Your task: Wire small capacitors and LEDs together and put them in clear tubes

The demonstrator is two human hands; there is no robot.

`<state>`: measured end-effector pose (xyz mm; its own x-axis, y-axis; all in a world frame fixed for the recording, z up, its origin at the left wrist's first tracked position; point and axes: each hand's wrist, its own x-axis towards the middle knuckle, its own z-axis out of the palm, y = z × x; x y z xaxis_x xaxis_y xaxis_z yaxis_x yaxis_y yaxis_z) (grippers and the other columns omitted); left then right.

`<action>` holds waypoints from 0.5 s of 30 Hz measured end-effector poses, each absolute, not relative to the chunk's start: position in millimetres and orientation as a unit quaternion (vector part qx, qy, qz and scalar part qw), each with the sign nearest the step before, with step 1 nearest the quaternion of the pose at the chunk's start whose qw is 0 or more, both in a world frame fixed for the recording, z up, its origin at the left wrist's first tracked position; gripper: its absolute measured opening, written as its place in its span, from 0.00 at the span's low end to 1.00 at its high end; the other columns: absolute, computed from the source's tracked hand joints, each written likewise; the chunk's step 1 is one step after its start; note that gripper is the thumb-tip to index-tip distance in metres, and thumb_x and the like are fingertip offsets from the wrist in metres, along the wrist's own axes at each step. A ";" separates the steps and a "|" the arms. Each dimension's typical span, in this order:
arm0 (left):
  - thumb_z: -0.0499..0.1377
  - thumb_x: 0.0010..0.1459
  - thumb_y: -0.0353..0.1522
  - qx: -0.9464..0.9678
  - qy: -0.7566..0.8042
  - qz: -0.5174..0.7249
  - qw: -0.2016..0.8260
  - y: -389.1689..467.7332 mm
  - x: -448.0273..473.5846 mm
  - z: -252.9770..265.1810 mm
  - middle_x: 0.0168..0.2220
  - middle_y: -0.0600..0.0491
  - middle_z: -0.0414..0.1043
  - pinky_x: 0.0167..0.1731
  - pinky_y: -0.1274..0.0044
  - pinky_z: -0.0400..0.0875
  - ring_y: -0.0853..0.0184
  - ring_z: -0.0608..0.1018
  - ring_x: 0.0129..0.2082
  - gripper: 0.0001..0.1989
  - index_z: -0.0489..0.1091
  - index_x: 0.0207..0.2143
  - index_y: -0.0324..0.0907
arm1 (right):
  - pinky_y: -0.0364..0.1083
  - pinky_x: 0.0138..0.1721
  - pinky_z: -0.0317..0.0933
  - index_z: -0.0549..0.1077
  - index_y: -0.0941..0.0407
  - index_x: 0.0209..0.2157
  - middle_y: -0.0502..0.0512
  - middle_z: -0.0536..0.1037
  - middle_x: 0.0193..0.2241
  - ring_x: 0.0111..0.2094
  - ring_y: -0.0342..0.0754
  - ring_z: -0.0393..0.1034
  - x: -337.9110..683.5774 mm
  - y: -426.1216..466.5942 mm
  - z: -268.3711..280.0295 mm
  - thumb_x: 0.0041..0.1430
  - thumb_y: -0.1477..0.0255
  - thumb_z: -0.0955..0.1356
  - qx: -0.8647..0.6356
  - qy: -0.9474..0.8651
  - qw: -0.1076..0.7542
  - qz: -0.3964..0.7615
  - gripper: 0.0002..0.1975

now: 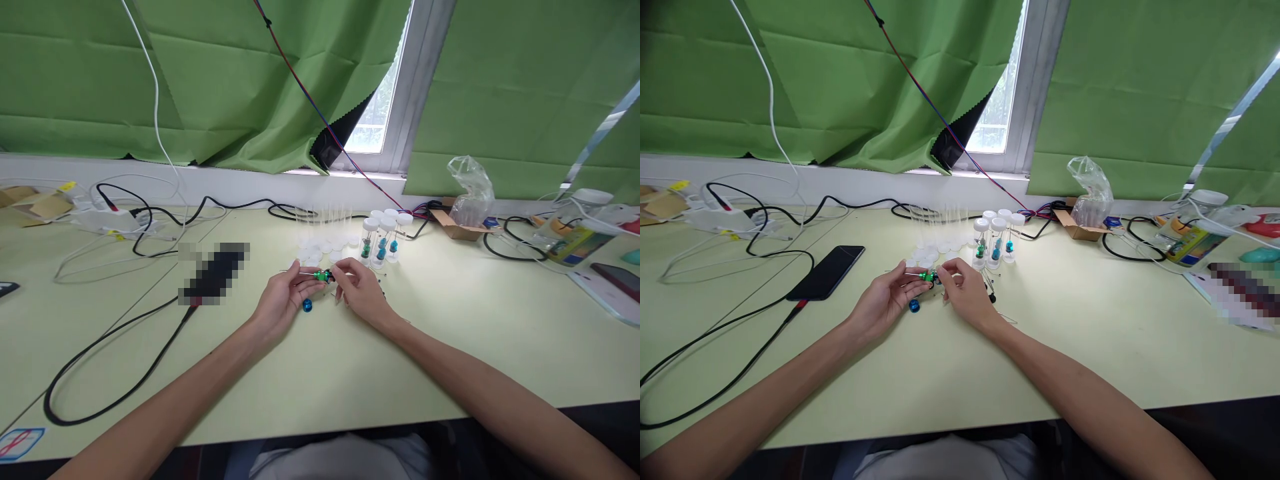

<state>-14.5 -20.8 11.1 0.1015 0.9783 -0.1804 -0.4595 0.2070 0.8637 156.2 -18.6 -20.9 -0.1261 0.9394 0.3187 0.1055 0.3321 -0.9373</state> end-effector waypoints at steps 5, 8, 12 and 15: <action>0.52 0.68 0.33 0.323 0.395 0.548 0.663 -19.7 -16.7 13.9 0.33 0.42 0.78 0.40 0.75 0.80 0.63 0.82 0.32 0.19 0.77 0.31 0.31 | 0.43 0.26 0.67 0.70 0.54 0.41 0.54 0.75 0.44 0.26 0.41 0.73 156.1 -23.3 -15.7 0.60 0.61 0.69 -0.398 -0.656 0.512 0.387 0.13; 0.52 0.68 0.33 0.322 0.398 0.549 0.661 -19.5 -16.8 14.8 0.32 0.43 0.78 0.38 0.75 0.80 0.64 0.82 0.31 0.19 0.77 0.31 0.31 | 0.44 0.26 0.68 0.70 0.54 0.42 0.55 0.74 0.44 0.26 0.41 0.71 155.2 -24.2 -15.4 0.61 0.62 0.69 -0.391 -0.663 0.510 0.384 0.12; 0.51 0.69 0.33 0.328 0.396 0.544 0.663 -19.7 -16.1 14.1 0.32 0.42 0.78 0.39 0.75 0.80 0.64 0.82 0.32 0.19 0.77 0.31 0.31 | 0.44 0.25 0.67 0.70 0.54 0.41 0.53 0.75 0.39 0.24 0.41 0.70 154.6 -22.1 -17.9 0.62 0.61 0.68 -0.394 -0.663 0.512 0.378 0.12; 0.52 0.69 0.33 0.334 0.393 0.539 0.666 -20.1 -15.8 13.7 0.32 0.41 0.78 0.39 0.75 0.79 0.63 0.82 0.33 0.19 0.77 0.32 0.30 | 0.44 0.25 0.66 0.70 0.54 0.40 0.51 0.74 0.33 0.22 0.41 0.68 155.1 -20.6 -19.1 0.64 0.60 0.66 -0.397 -0.665 0.511 0.373 0.11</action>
